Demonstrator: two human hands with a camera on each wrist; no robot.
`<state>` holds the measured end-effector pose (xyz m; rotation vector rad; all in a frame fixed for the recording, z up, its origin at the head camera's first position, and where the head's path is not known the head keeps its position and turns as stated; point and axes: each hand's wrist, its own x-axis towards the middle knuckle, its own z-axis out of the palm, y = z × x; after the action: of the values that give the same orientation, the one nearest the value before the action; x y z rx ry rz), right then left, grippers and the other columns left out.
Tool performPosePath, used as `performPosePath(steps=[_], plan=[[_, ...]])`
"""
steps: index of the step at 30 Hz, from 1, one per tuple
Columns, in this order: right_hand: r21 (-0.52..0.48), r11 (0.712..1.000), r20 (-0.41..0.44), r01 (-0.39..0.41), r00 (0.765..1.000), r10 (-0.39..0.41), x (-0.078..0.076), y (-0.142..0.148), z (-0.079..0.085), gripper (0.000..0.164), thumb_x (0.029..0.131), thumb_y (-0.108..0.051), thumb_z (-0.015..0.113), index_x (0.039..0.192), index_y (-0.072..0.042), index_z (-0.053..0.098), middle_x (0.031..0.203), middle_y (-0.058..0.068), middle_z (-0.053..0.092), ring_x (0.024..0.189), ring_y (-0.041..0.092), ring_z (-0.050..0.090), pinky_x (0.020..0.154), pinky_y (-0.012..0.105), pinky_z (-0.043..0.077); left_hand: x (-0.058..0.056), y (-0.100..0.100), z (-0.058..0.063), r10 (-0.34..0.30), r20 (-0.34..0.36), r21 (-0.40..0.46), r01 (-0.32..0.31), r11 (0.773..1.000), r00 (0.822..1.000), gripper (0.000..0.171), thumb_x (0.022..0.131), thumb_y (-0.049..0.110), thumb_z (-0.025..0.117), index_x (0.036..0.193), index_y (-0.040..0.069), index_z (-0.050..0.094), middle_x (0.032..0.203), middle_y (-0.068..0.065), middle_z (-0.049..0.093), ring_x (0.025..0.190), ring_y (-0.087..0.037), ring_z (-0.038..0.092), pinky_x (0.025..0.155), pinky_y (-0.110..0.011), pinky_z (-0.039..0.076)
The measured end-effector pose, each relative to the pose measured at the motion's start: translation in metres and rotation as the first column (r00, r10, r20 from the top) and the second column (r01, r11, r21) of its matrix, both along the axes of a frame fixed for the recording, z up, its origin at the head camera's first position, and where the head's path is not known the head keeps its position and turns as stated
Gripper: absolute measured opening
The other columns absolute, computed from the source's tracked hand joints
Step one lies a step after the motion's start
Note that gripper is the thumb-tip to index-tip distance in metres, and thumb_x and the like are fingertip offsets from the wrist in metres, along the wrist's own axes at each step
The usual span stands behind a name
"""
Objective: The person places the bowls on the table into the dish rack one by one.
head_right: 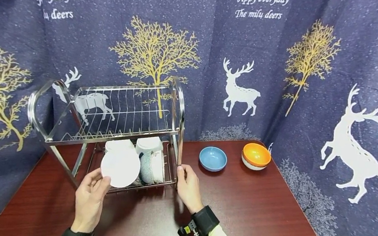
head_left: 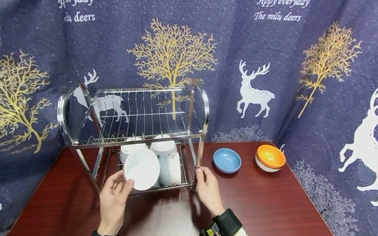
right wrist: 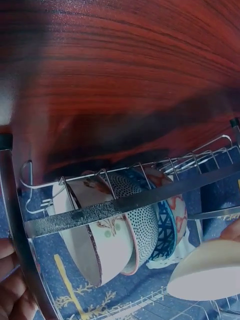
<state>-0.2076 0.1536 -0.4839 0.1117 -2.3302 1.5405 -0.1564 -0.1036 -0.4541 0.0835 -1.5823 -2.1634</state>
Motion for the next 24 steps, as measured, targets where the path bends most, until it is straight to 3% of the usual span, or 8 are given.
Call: performPosePath(steps=[3,5,8,11,16,24], plan=[[0.002,1.000,-0.011,-0.007,1.000,0.007,-0.002,0.001,-0.001,0.021,0.101,-0.028,0.048,0.101,-0.015,0.065,0.080,-0.002,0.058,0.074,0.013,0.053,0.071,0.029,0.045,-0.003,-0.001,0.000,0.070,-0.064,-0.030,-0.072,0.997,0.995,0.043,0.081,-0.011,0.067,0.121,-0.008,0.052,0.112,-0.011,0.057,0.102,-0.017,0.061,0.081,-0.020,0.053],[-0.002,1.000,-0.013,-0.018,1.000,0.018,-0.003,0.001,-0.001,0.020,0.101,-0.028,0.048,0.100,-0.015,0.064,0.076,-0.003,0.055,0.070,0.012,0.052,0.068,0.027,0.044,-0.004,-0.001,0.000,0.130,-0.128,-0.084,-0.141,0.986,0.983,0.048,0.078,-0.014,0.069,0.122,-0.011,0.050,0.114,-0.011,0.056,0.104,-0.018,0.059,0.083,-0.020,0.052],[-0.009,0.999,-0.014,-0.040,0.999,0.040,-0.003,0.001,0.000,0.019,0.101,-0.026,0.049,0.099,-0.015,0.063,0.071,-0.002,0.051,0.064,0.012,0.049,0.063,0.026,0.043,-0.004,0.002,0.001,0.231,-0.211,-0.201,-0.274,0.940,0.950,0.055,0.072,-0.016,0.073,0.121,-0.014,0.049,0.115,-0.011,0.056,0.106,-0.016,0.057,0.087,-0.019,0.049],[-0.011,0.999,-0.009,-0.045,0.999,0.045,-0.002,0.000,0.002,0.016,0.101,-0.024,0.049,0.099,-0.015,0.063,0.071,-0.002,0.050,0.065,0.013,0.049,0.064,0.026,0.042,-0.004,0.005,0.002,0.309,-0.226,-0.303,-0.368,0.879,0.924,0.058,0.069,-0.015,0.076,0.121,-0.014,0.049,0.117,-0.015,0.054,0.109,-0.014,0.056,0.090,-0.018,0.047],[-0.004,0.999,0.002,-0.051,0.999,0.051,-0.002,0.000,0.000,0.014,0.101,-0.022,0.049,0.099,-0.015,0.062,0.068,-0.003,0.049,0.059,0.012,0.049,0.060,0.026,0.043,-0.008,0.005,-0.003,0.372,-0.160,-0.386,-0.405,0.829,0.914,0.058,0.067,-0.009,0.081,0.119,-0.011,0.053,0.116,-0.019,0.055,0.107,-0.017,0.056,0.090,-0.019,0.048],[-0.035,0.997,0.014,-0.073,0.997,0.073,-0.002,0.001,-0.002,0.015,0.100,-0.022,0.050,0.099,-0.013,0.061,0.061,-0.002,0.049,0.050,0.011,0.048,0.051,0.024,0.042,-0.017,0.003,-0.025,0.392,-0.104,-0.530,-0.384,0.755,0.914,0.057,0.066,0.008,0.088,0.115,-0.001,0.059,0.107,-0.016,0.054,0.101,-0.021,0.057,0.087,-0.015,0.048]])
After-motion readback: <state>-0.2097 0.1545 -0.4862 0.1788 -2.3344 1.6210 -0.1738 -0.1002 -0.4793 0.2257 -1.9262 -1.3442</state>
